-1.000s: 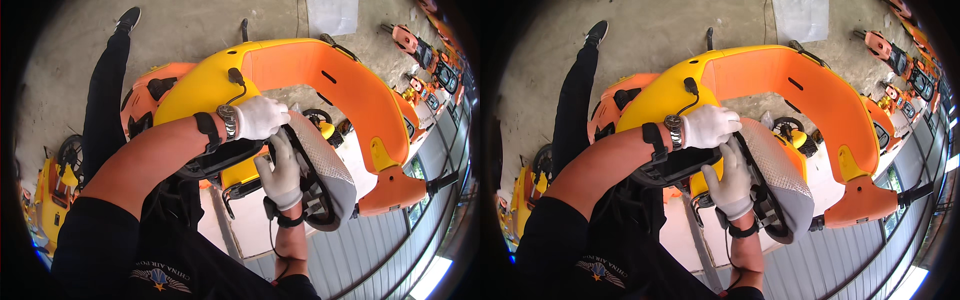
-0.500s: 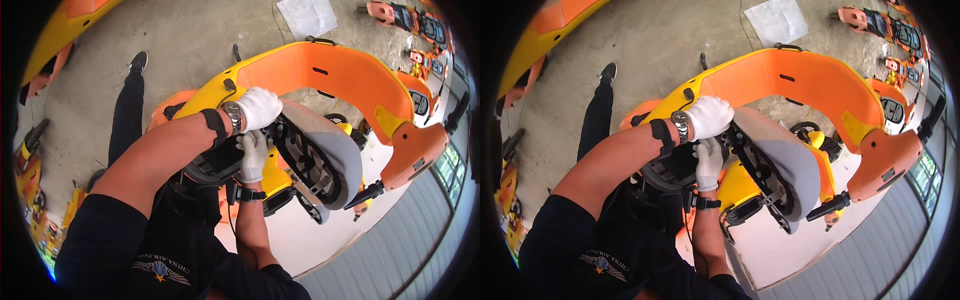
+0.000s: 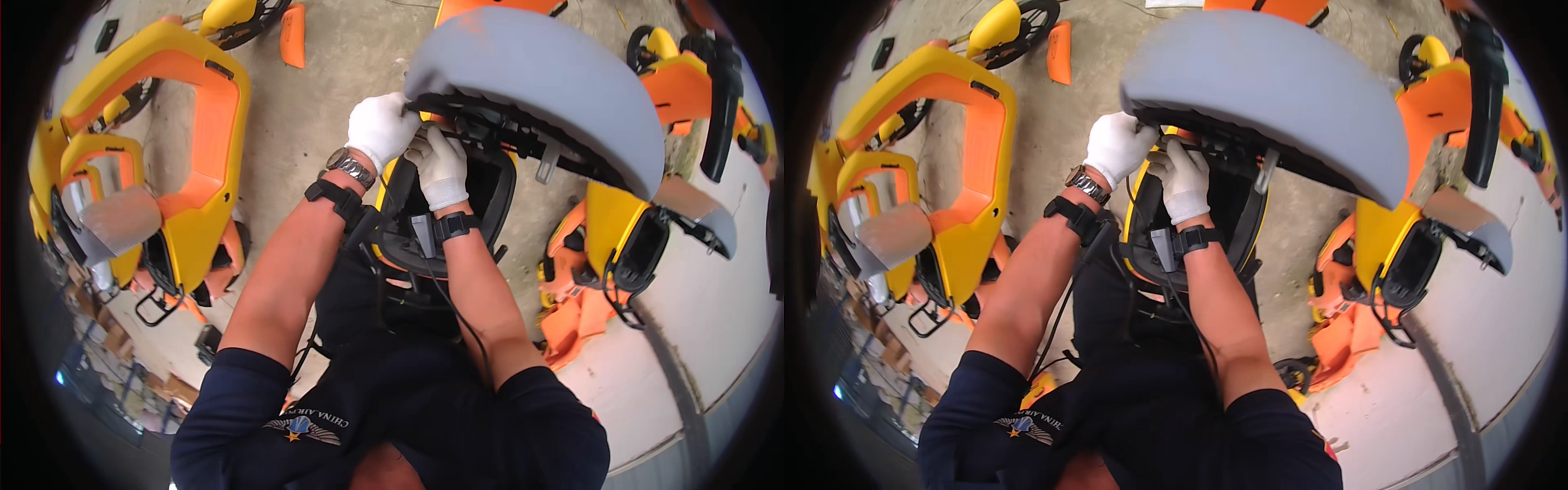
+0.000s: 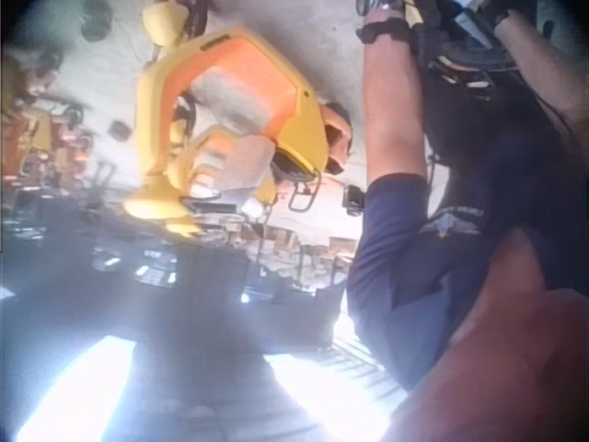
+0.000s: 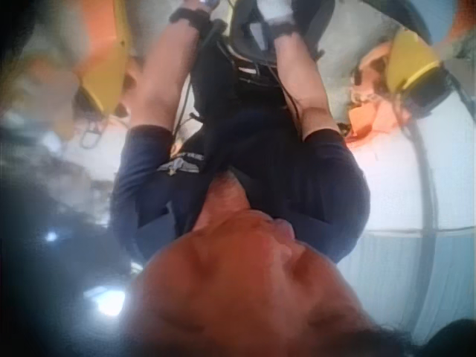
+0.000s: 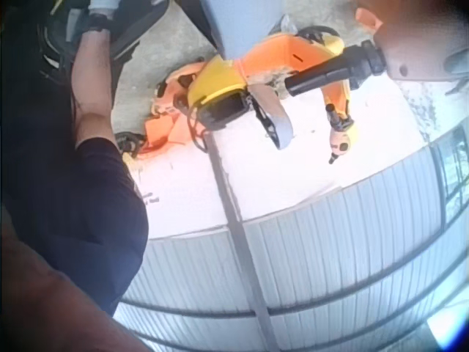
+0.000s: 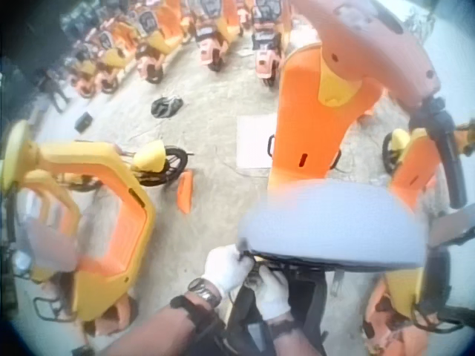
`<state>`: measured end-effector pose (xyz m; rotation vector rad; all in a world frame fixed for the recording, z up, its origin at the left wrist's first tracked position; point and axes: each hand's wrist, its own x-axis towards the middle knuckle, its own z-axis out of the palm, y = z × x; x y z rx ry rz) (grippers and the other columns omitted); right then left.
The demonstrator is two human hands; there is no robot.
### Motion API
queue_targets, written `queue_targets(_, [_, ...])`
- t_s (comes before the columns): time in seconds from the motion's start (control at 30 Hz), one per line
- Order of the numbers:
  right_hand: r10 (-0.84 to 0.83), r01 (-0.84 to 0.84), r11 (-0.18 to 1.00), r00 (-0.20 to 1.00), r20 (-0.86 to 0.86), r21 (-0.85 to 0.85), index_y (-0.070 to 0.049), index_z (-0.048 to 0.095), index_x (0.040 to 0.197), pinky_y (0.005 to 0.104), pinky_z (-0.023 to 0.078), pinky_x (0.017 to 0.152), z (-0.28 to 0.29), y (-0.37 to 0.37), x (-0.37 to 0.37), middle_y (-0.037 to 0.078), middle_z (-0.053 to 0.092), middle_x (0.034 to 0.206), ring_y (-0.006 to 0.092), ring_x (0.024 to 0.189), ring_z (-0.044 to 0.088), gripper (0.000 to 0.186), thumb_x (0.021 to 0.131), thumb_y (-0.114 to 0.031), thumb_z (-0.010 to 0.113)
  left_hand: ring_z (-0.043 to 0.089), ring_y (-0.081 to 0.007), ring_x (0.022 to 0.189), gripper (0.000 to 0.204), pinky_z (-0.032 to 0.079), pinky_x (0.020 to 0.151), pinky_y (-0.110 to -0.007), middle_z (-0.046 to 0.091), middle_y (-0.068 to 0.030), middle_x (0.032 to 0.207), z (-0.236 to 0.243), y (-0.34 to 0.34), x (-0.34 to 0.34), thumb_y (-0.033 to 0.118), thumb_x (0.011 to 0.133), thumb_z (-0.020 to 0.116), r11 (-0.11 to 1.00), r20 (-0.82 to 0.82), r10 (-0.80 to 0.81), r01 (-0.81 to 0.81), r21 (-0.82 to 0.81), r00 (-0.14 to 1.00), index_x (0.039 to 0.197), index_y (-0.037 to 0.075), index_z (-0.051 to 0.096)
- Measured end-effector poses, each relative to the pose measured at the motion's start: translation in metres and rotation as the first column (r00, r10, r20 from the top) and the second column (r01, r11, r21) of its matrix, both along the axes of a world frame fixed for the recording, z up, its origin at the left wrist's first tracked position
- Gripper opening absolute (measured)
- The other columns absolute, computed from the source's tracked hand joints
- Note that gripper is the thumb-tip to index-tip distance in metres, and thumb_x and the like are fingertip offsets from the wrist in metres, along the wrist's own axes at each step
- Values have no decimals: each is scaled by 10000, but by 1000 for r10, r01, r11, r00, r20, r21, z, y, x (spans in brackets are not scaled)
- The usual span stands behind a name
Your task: The person adjusts the latching mechanism on the underside of a scooter seat, repeatedly opening and closing the seat by hand to check the fit.
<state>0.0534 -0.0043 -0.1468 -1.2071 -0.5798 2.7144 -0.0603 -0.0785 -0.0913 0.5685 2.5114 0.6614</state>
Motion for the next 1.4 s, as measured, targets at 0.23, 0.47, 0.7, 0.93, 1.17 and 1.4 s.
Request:
queue_targets(0.23, [79, -93, 970, 995, 68, 224, 13, 620, 1013, 271, 506, 647, 13, -2, 4, 87, 648, 933, 171, 791, 632, 193, 899, -127, 552, 608, -341, 564, 212, 491, 526, -407, 610, -137, 598, -3, 11, 6, 279, 738, 598, 997, -154, 1, -14, -82, 988, 664, 95, 674])
queue_targets(0.47, [214, -230, 930, 973, 88, 288, 22, 614, 1028, 248, 511, 661, 12, 3, 3, 68, 649, 954, 137, 803, 638, 227, 879, -139, 558, 637, -338, 662, 170, 505, 590, -378, 649, -150, 711, -13, -6, 7, 226, 762, 612, 990, -267, -88, 56, -127, 960, 799, 74, 678])
queue_targets(0.7, [429, -401, 807, 903, 36, 434, -12, 610, 1040, 293, 513, 684, 4, 12, -3, 63, 653, 908, 159, 778, 632, 276, 835, -195, 586, 622, -250, 880, 186, 495, 706, -338, 649, -128, 916, -8, -11, 5, 204, 765, 615, 798, -555, -599, 382, -466, 577, 911, 102, 667])
queue_targets(0.93, [535, -487, 524, 826, 174, 699, -15, 603, 1040, 359, 474, 808, 27, 20, 5, 137, 635, 983, 262, 903, 607, 294, 831, -218, 560, 619, -263, 742, 125, 494, 622, -355, 643, -87, 803, 8, -28, -3, 216, 736, 614, 733, -517, -663, 610, -301, 541, 787, 118, 671])
queue_targets(1.17, [533, -503, 40, 741, 408, 863, -40, 577, 1079, 394, 460, 813, -18, 9, 6, 190, 610, 999, 351, 940, 578, 285, 830, -178, 560, 626, -263, 716, 81, 489, 609, -377, 648, -65, 738, -33, -10, -36, 153, 702, 612, 711, -594, -677, 594, -376, 433, 746, 138, 678])
queue_targets(1.4, [534, -508, 53, 742, 405, 860, -83, 524, 1198, 398, 444, 901, -12, 11, 10, 178, 577, 1115, 337, 1028, 553, 397, 843, -260, 521, 631, -247, 772, 117, 491, 694, -362, 667, -37, 806, -19, -5, -52, 166, 735, 594, 615, -223, -785, 678, -403, 578, 793, 138, 692])
